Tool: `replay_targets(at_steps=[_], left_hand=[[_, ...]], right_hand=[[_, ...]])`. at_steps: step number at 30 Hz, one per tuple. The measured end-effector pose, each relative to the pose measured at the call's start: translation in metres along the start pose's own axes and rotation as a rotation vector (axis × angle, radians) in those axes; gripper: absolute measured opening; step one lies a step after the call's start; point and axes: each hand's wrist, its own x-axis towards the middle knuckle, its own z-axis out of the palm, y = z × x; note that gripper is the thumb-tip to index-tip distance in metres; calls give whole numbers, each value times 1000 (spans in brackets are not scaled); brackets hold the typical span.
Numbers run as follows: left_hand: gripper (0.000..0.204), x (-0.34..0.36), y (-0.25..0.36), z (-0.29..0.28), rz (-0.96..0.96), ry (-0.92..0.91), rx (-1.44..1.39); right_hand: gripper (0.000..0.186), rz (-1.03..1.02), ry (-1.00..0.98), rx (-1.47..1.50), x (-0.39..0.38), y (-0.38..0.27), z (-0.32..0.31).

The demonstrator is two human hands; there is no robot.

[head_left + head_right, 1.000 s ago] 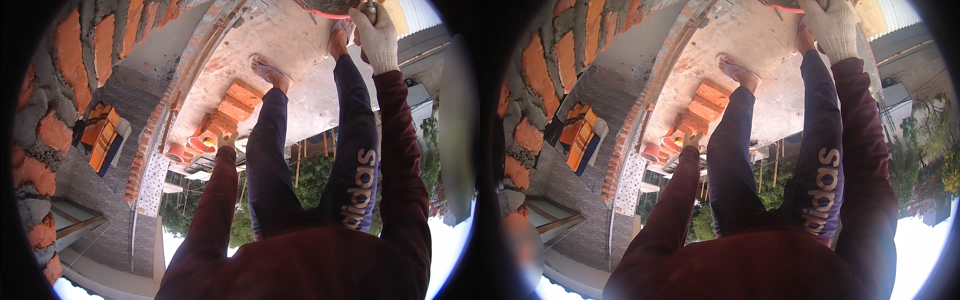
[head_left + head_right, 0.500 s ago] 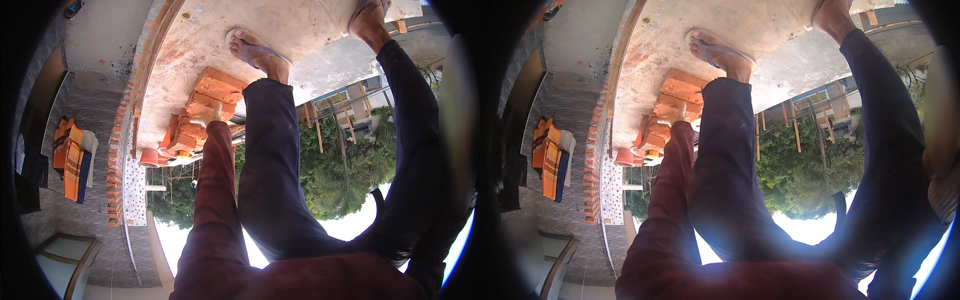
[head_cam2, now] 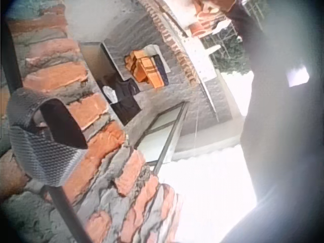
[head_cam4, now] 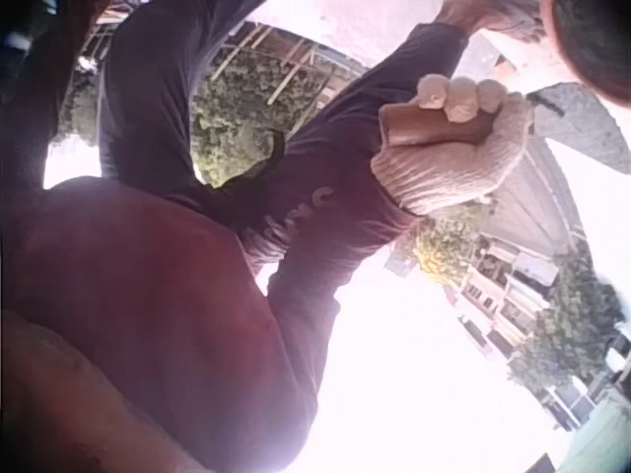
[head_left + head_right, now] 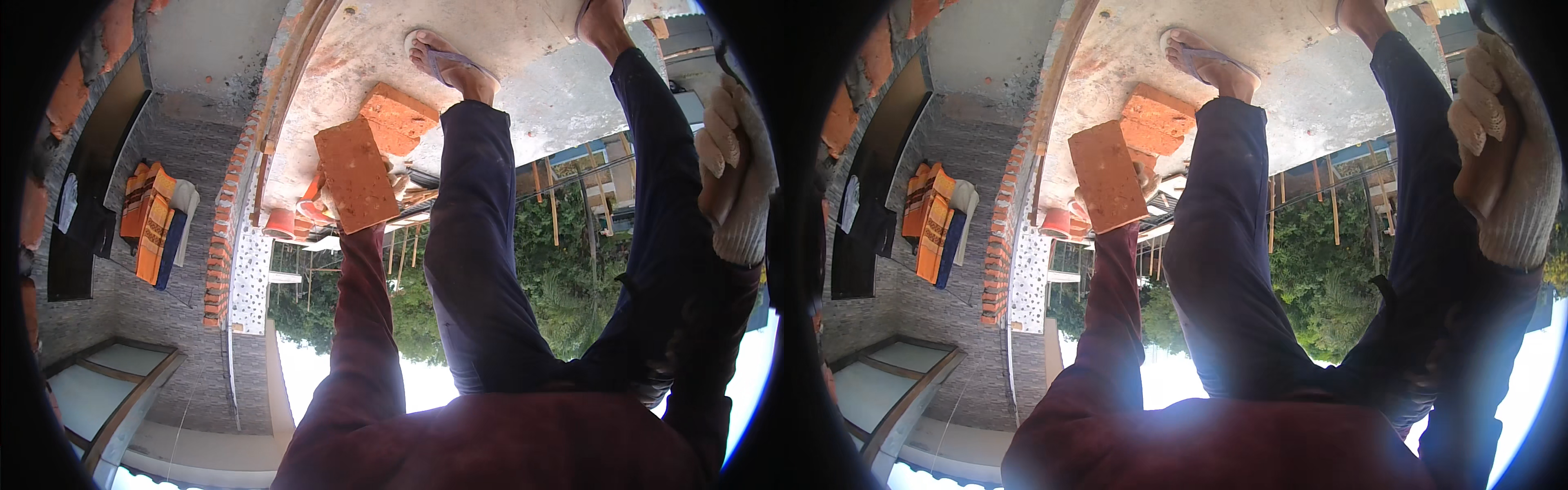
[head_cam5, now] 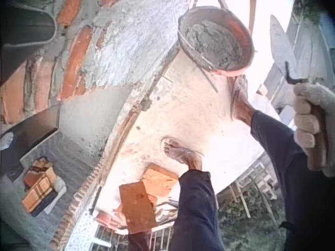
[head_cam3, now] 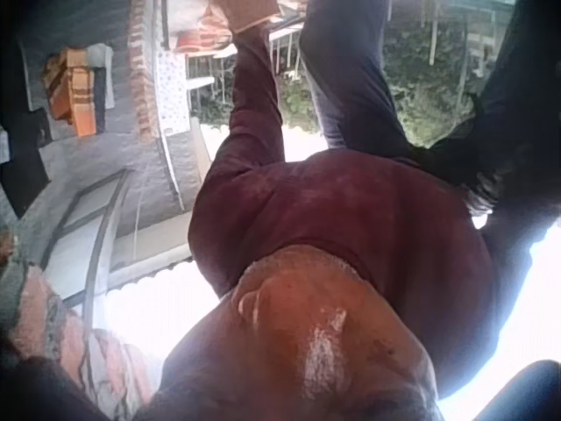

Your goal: The person scoops mortar from a bucket using a trowel and applies it to a brick wall. They then pick up a brick, place it on the mortar, and tap it into position. This process is repeated multiple times to extend the wall.

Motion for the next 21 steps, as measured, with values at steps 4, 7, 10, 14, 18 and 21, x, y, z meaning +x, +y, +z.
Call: replay_targets(at_steps=[4,7,10,14,18,21], left_hand=[[87,-85,22,90,-76,-196,117],[90,-137,37,144,-93,-335,256],[93,-189,47,195,-61,-406,462],[116,-273,45,292,82,-675,760],[125,-392,39,392,145,-839,1047],[144,-481,59,463,535,-877,1314]], right_hand=[[21,-13,238,0,-59,5,21],[24,-42,179,2,-96,-7,42],[19,-51,184,-68,-134,-28,61],[17,-107,336,-134,-187,-67,85],[18,-154,446,-214,-239,-101,89],[20,-237,421,-269,-269,-123,77]])
